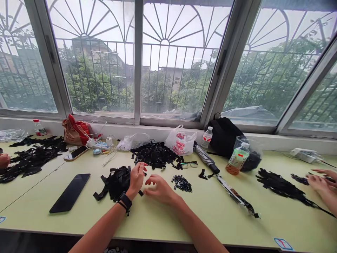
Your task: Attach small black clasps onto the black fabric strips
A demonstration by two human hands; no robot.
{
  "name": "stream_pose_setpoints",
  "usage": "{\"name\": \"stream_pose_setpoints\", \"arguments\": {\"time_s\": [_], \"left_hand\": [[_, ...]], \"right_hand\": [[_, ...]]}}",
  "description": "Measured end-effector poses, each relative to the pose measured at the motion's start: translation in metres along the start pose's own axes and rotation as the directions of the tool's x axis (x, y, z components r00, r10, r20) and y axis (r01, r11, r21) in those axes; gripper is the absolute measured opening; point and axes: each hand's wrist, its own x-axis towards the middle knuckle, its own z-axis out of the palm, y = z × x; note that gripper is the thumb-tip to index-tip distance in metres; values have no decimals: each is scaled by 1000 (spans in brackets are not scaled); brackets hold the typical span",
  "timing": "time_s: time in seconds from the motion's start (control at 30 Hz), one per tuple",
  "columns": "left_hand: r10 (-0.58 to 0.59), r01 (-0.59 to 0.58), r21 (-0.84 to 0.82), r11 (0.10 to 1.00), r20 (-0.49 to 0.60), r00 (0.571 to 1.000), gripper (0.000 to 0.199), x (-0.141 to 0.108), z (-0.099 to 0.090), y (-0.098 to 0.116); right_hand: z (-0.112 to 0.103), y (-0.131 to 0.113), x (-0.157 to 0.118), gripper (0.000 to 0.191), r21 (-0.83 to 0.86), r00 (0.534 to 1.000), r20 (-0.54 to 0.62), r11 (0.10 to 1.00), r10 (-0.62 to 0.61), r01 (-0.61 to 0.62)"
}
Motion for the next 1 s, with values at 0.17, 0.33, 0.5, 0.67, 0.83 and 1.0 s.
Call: {"name": "stream_pose_setpoints", "arguments": {"time_s": [0.17, 0.33, 0.5, 0.67, 0.83, 1.0], "left_hand": [[-6, 6, 1, 1000, -21, 1000, 46, 0, 0, -1], [-21, 21, -17, 1000, 3, 1000, 48, 1, 0, -2], [-10, 21, -48, 999, 219, 976, 41, -3, 1, 5], [8, 25, -98, 995, 324, 946, 39, -8, 6, 11], [-11, 52, -121, 991, 314, 949, 42, -4, 4, 12], [-73, 118, -130, 984, 311, 948, 41, -3, 1, 17]], "right_hand": [[22, -5, -2, 12, -31, 994, 71, 996, -78, 80], [12, 1, 1, 13, 40, 1000, 5, 999, 7, -7], [-7, 7, 10, 8, 299, 971, -152, 945, 182, -131], [-21, 11, 14, 19, 496, 905, -248, 847, 347, -189], [-30, 17, 14, 21, 582, 845, -300, 787, 442, -205], [-32, 19, 13, 18, 639, 845, -242, 733, 478, -232]]}}
